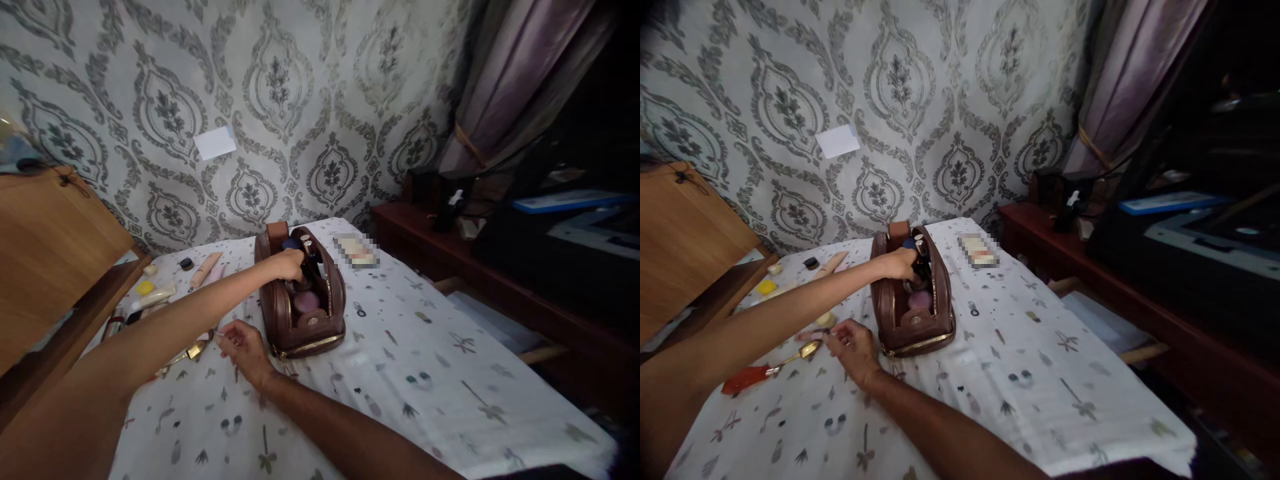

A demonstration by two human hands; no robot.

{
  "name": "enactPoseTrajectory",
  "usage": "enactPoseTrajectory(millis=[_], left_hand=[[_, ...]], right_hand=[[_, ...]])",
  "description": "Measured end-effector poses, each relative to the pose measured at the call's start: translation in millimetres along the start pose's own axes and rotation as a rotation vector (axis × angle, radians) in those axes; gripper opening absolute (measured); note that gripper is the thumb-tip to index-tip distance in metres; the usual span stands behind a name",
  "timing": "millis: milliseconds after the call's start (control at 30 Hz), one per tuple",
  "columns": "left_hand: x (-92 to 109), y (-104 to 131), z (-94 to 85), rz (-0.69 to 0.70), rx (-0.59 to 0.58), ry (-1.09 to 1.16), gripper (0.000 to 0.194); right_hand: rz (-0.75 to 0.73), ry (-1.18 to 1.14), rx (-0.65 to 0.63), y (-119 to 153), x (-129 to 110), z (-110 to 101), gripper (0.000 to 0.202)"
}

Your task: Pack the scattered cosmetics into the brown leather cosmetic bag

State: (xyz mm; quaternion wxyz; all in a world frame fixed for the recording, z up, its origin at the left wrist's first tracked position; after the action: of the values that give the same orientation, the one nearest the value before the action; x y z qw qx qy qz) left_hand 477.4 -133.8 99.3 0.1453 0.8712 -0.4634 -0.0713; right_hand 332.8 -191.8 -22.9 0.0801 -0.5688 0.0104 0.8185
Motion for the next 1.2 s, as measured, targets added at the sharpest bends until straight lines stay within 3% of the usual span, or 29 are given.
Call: enactPoseTrajectory(millis=[300, 533, 600, 667, 767, 933, 1200], left_hand=[[-3.7, -2.6, 3.3, 0.011, 0.087, 0.04, 0.064], [-7.9, -4.5, 6.1, -0.042, 0.022, 0.096, 0.092], [-10.2, -4.4, 3.7, -0.03, -0.043, 0.15, 0.084], [-13.8, -4.6, -0.2, -0.013, -0.104, 0.214, 0.063], [-21.1, -8.1, -8.0, -0.03, -0.118, 0.255, 0.043], [-23.1, -20.3, -11.7, -0.102, -0.074, 0.203, 0.054], [-14.3, -33.1, -3.9, -0.073, -0.098, 0.157, 0.056]], right_hand=[[-0.005, 0.008, -0.002, -1.7, 1.7, 0.8, 0.033], [-0.006, 0.014, -0.004, -0.8, 0.3, 0.8, 0.031], [-0.015, 0.013, -0.012, -0.7, 0.3, 0.7, 0.032], [-0.017, 0.005, -0.017, -0.9, 1.1, 0.6, 0.034], [0.004, -0.02, -0.022, -1.6, 3.6, 1.2, 0.038], [0.002, -0.029, -0.019, -2.9, 5.3, 2.1, 0.04], [0.0, -0.03, -0.044, -2.1, 5.5, 3.3, 0.034]])
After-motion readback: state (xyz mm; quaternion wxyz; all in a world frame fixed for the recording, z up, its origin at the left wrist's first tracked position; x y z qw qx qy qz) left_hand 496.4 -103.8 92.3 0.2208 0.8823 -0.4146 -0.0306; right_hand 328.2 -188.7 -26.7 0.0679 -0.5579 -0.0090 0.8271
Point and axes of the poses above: each hand's wrist, its own y-axis away from the middle knuckle, its own z-axis out of the palm, x = y × z, the point moved 6 cm from there along -y, towards the middle knuckle, and after that the axes turned 1 degree about -z, right-handed, at the moved point
